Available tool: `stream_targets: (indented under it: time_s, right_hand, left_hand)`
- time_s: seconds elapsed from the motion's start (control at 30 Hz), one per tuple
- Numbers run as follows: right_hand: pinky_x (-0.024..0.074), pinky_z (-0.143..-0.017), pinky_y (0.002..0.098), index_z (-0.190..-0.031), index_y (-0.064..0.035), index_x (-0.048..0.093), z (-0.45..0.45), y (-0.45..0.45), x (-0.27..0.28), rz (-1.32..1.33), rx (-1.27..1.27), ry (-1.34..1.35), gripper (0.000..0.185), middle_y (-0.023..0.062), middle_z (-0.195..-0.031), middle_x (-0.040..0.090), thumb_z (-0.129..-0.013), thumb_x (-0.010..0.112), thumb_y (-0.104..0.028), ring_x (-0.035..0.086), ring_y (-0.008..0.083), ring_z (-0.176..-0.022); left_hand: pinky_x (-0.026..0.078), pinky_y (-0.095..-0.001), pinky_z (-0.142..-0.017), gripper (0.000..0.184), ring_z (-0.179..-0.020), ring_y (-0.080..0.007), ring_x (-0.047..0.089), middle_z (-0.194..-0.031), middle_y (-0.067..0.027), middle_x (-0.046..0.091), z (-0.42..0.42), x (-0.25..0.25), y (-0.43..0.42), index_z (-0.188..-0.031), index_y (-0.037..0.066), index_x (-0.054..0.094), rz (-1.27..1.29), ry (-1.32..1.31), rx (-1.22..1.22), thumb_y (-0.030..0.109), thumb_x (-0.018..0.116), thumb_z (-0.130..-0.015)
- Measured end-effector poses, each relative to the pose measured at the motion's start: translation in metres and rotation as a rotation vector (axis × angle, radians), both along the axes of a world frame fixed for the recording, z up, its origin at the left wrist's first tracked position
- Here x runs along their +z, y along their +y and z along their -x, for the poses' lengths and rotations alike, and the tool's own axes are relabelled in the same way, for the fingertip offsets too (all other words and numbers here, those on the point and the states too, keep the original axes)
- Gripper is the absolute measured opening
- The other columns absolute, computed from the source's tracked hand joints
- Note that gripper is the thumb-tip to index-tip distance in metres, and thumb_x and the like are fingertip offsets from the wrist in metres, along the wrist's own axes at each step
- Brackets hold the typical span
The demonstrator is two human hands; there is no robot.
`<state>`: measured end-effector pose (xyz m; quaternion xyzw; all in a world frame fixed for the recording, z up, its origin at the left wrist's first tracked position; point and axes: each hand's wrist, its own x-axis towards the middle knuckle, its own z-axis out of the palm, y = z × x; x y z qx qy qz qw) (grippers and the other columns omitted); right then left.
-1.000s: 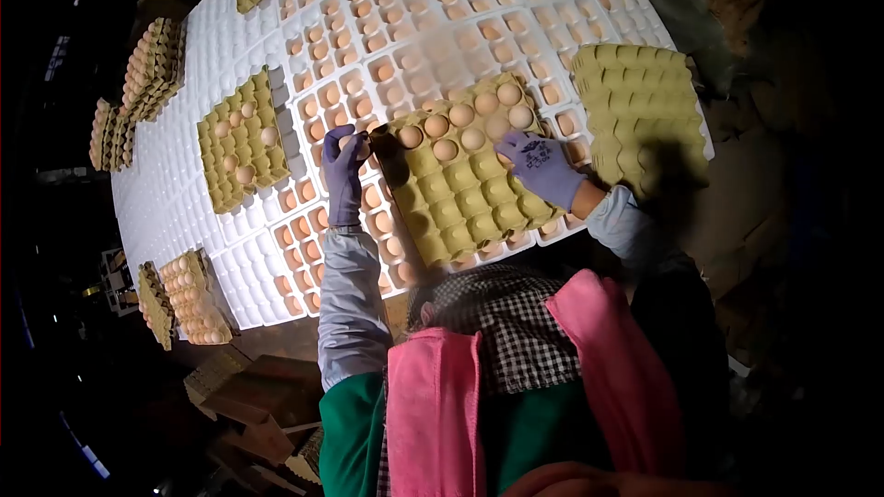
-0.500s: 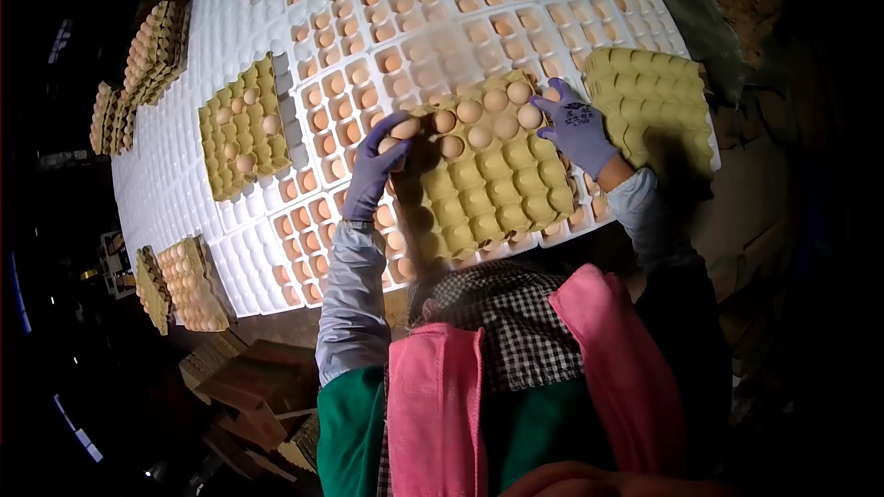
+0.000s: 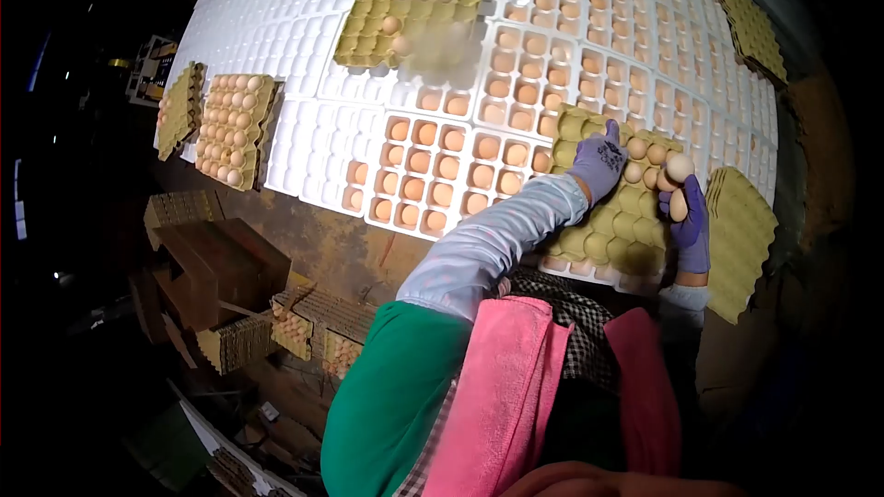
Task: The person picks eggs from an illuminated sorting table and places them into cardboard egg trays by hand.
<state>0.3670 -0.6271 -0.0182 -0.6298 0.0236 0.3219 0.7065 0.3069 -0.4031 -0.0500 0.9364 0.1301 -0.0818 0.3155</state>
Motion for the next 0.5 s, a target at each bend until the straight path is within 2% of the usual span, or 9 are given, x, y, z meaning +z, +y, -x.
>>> stream_targets:
  time_s: [0.07,0.1,0.13,0.2,0.23,0.27,0.33,0.4,0.5]
  right_hand:
    - [0.0398,-0.064,0.0202,-0.135,0.0029,0.056,0.031,0.053,0.034,-0.308,0.158,0.079,0.051,-0.0024,-0.086,0.059,-0.112,0.039,-0.039,0.048,0.0049,-0.072]
    - [0.0415,-0.067,0.0199,-0.135,0.0029,0.056,0.056,0.09,0.034,-0.244,0.013,0.046,0.051,-0.0015,-0.089,0.061,-0.112,0.039,-0.038,0.051,0.0059,-0.076]
    - [0.044,-0.07,0.0206,-0.136,0.0025,0.055,0.067,0.109,0.024,-0.198,0.11,-0.012,0.049,0.0007,-0.095,0.063,-0.111,0.042,-0.037,0.054,0.0071,-0.079]
    - [0.05,-0.075,0.0233,-0.14,0.0015,0.052,0.082,0.144,0.016,-0.128,0.537,-0.161,0.047,0.0062,-0.107,0.067,-0.108,0.051,-0.033,0.061,0.0096,-0.084]
    - [0.0499,-0.076,0.0231,-0.139,0.0014,0.053,0.093,0.171,0.011,-0.02,0.575,-0.156,0.045,0.0063,-0.106,0.067,-0.106,0.055,-0.029,0.061,0.0095,-0.085]
    - [0.0498,-0.077,0.0229,-0.137,0.0012,0.055,0.115,0.214,0.017,0.09,0.605,-0.15,0.043,0.0064,-0.104,0.067,-0.104,0.059,-0.025,0.062,0.0094,-0.087]
    - [0.05,-0.095,0.0318,-0.128,0.0007,0.063,0.142,0.282,0.011,0.127,0.717,-0.142,0.046,0.0079,-0.11,0.068,-0.097,0.065,-0.033,0.063,0.0193,-0.105]
    - [0.0498,-0.098,0.0362,-0.129,-0.0055,0.064,0.164,0.351,-0.003,0.144,0.791,-0.616,0.05,0.0126,-0.122,0.066,-0.092,0.069,-0.039,0.063,0.0263,-0.113]
    - [0.0481,-0.102,0.0447,-0.133,-0.0175,0.062,0.181,0.434,-0.048,0.385,0.87,-0.937,0.049,0.0167,-0.14,0.054,-0.09,0.067,-0.041,0.06,0.0366,-0.12]
  left_hand:
    - [0.054,-0.042,-0.088,0.041,-0.098,-0.0372,0.067,-0.126,-0.0217,0.058,0.043,0.032,0.051,-0.117,0.013,0.072,0.193,-0.157,-0.015,0.041,0.072,-0.086]
    - [0.055,-0.041,-0.086,0.046,-0.095,-0.0359,0.067,-0.123,-0.0209,0.057,0.064,0.023,0.074,-0.116,0.013,0.072,0.335,-0.277,0.057,0.044,0.075,-0.083]
    - [0.055,-0.0399,-0.083,0.051,-0.091,-0.0346,0.067,-0.12,-0.0202,0.056,0.085,0.013,0.099,-0.115,0.012,0.071,0.473,-0.401,0.127,0.047,0.077,-0.079]
    - [0.055,-0.0397,-0.089,0.04,-0.099,-0.0319,0.066,-0.13,-0.0163,0.055,0.157,0.039,0.171,-0.116,0.012,0.072,0.441,-0.329,0.388,0.037,0.076,-0.085]
    - [0.056,-0.0382,-0.087,0.04,-0.098,-0.0293,0.066,-0.131,-0.016,0.054,0.193,0.034,0.206,-0.117,0.012,0.071,0.132,-0.355,0.465,0.035,0.076,-0.085]
    - [0.057,-0.0382,-0.086,0.04,-0.101,-0.0296,0.067,-0.138,-0.0174,0.051,0.226,0.051,0.236,-0.117,0.012,0.071,0.302,-0.184,0.681,0.034,0.078,-0.085]
    - [0.057,-0.041,-0.087,0.041,-0.103,-0.0324,0.067,-0.143,-0.0189,0.047,0.279,0.02,0.287,-0.119,0.014,0.071,-0.099,-0.142,0.799,0.034,0.079,-0.084]
    - [0.056,-0.043,-0.087,0.043,-0.105,-0.034,0.067,-0.145,-0.0182,0.045,0.304,0.003,0.319,-0.123,0.017,0.069,-0.291,0.077,0.697,0.034,0.078,-0.085]
    - [0.057,-0.0427,-0.086,0.041,-0.108,-0.0332,0.067,-0.147,-0.0156,0.046,0.331,-0.029,0.331,-0.127,0.021,0.067,-0.203,0.008,0.696,0.033,0.073,-0.088]
